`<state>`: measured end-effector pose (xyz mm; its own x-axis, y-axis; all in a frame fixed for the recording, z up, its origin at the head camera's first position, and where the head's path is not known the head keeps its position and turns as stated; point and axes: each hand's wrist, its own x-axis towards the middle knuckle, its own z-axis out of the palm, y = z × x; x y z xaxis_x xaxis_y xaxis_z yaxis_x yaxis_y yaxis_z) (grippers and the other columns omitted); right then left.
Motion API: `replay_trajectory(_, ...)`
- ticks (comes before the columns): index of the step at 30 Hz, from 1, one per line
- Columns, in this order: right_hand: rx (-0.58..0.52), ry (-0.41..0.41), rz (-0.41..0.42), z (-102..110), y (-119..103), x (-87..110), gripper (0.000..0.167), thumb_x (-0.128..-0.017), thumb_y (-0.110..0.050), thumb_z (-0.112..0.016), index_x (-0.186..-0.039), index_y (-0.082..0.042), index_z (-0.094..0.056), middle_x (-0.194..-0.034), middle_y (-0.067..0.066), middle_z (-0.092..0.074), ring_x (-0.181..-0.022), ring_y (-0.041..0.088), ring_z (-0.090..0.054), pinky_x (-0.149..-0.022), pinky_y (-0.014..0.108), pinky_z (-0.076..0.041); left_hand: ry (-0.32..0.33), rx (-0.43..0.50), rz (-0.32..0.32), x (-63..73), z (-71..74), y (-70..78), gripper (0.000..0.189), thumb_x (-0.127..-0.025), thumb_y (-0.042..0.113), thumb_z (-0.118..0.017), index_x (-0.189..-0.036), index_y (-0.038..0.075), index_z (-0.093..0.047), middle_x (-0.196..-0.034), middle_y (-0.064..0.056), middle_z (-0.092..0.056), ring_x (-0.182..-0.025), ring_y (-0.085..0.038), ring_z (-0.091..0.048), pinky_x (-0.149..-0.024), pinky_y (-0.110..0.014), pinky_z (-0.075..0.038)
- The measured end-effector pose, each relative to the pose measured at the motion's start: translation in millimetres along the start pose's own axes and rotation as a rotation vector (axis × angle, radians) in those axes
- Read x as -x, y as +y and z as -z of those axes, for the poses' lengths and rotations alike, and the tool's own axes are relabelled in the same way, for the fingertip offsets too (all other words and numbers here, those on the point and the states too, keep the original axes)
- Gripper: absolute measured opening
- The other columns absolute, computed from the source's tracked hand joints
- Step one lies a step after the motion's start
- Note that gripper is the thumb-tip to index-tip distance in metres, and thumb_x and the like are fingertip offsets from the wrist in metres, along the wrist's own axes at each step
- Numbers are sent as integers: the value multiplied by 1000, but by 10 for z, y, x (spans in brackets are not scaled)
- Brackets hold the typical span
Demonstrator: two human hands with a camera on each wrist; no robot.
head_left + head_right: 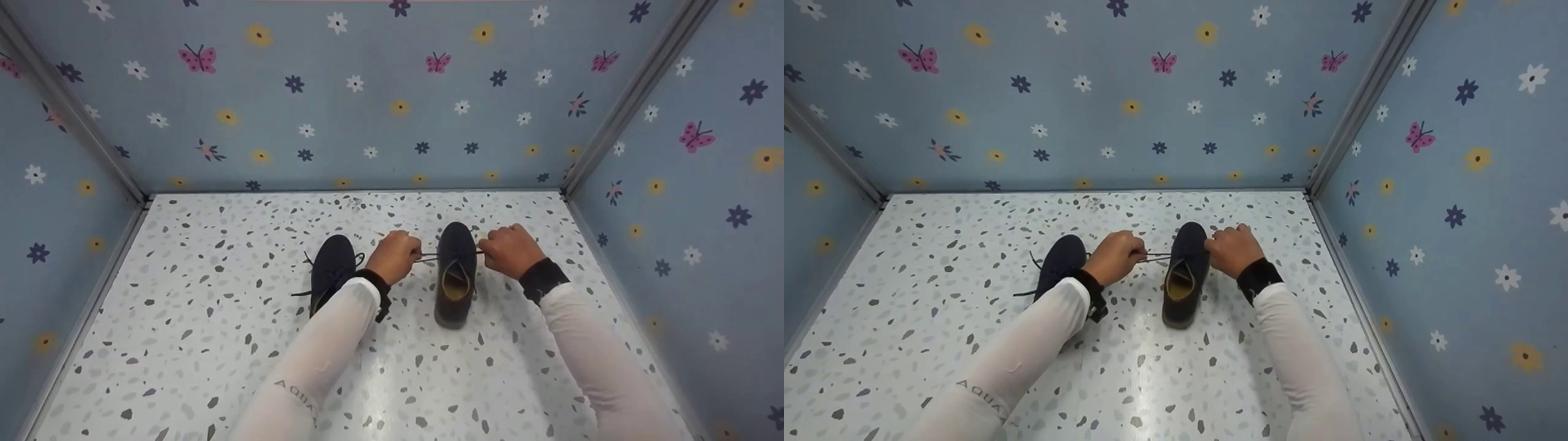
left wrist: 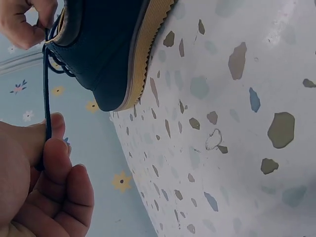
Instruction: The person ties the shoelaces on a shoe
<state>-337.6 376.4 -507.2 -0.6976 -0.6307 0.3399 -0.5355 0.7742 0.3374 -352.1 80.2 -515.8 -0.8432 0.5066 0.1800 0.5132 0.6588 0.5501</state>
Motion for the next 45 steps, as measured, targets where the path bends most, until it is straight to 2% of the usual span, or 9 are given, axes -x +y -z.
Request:
replay_trajectory(2,1,-11,1,3,15,11,13,-77,-8,-78,-74,-12,-67,-65,7,-62,-58,29,-61,-59,47,-48,-3,-18,-12,10,-1,-6,9,-97,11,-73,-91,7,-78,-93,-10,-75,-100,-31,-70,-95,-45,-56)
replay_trajectory(5,-3,-21,-2,-2,29,26,17,-80,-6,-75,-70,-12,-63,-61,6,-59,-54,28,-57,-58,47,-46,-11,-33,-27,24,1,-16,10,-97,8,-73,-89,6,-78,-92,-10,-75,-100,-32,-71,-96,-45,-56)
replay_trajectory(9,-14,-26,-18,-17,43,47,23,-84,-5,-71,-67,-12,-58,-58,6,-55,-51,27,-53,-56,48,-47,-15,-32,-45,29,9,-26,13,-97,4,-70,-86,6,-77,-88,-11,-73,-89,-30,-68,-87,-45,-56)
replay_trajectory(16,-39,-38,-48,-40,69,69,20,-82,-4,-72,-68,-12,-60,-61,7,-58,-54,29,-57,-58,50,-50,-40,-6,-45,37,30,-44,13,-94,0,-69,-85,5,-77,-87,-12,-72,-86,-29,-67,-84,-44,-56)
replay_trajectory(23,-70,-58,-51,-82,35,89,21,-82,-4,-70,-67,-12,-58,-59,7,-56,-51,27,-52,-52,44,-39,-34,-18,-20,78,3,-93,16,-95,3,-70,-80,6,-74,-81,-8,-68,-77,-21,-60,-78,-40,-54)
replay_trajectory(26,-103,-70,-73,-76,18,99,19,-80,-5,-71,-67,-12,-59,-59,6,-57,-51,26,-53,-51,43,-37,-18,-29,-16,87,-1,-101,14,-97,8,-71,-84,6,-76,-83,-9,-68,-79,-23,-62,-80,-40,-54)
replay_trajectory(32,-183,-67,-100,-45,35,93,14,-79,-6,-73,-71,-11,-63,-62,5,-60,-53,23,-52,-53,46,-44,49,-28,9,67,42,-97,15,-102,12,-67,-102,7,-81,-98,-12,-75,-96,-30,-70,-93,-45,-57)
replay_trajectory(38,-281,-30,-119,-36,53,80,9,-84,-6,-72,-76,-10,-71,-65,5,-64,-55,20,-52,-54,44,-46,34,20,58,69,97,-101,21,-105,10,-61,-114,5,-80,-111,-13,-77,-109,-31,-71,-101,-43,-56)
replay_trajectory(45,-445,-164,-295,28,62,83,10,-95,-15,-72,-97,-7,-78,-80,9,-68,-70,21,-59,-65,41,-50,53,-36,61,136,236,-136,23,-103,16,-65,-122,9,-77,-118,-12,-75,-111,-29,-70,-99,-43,-57)
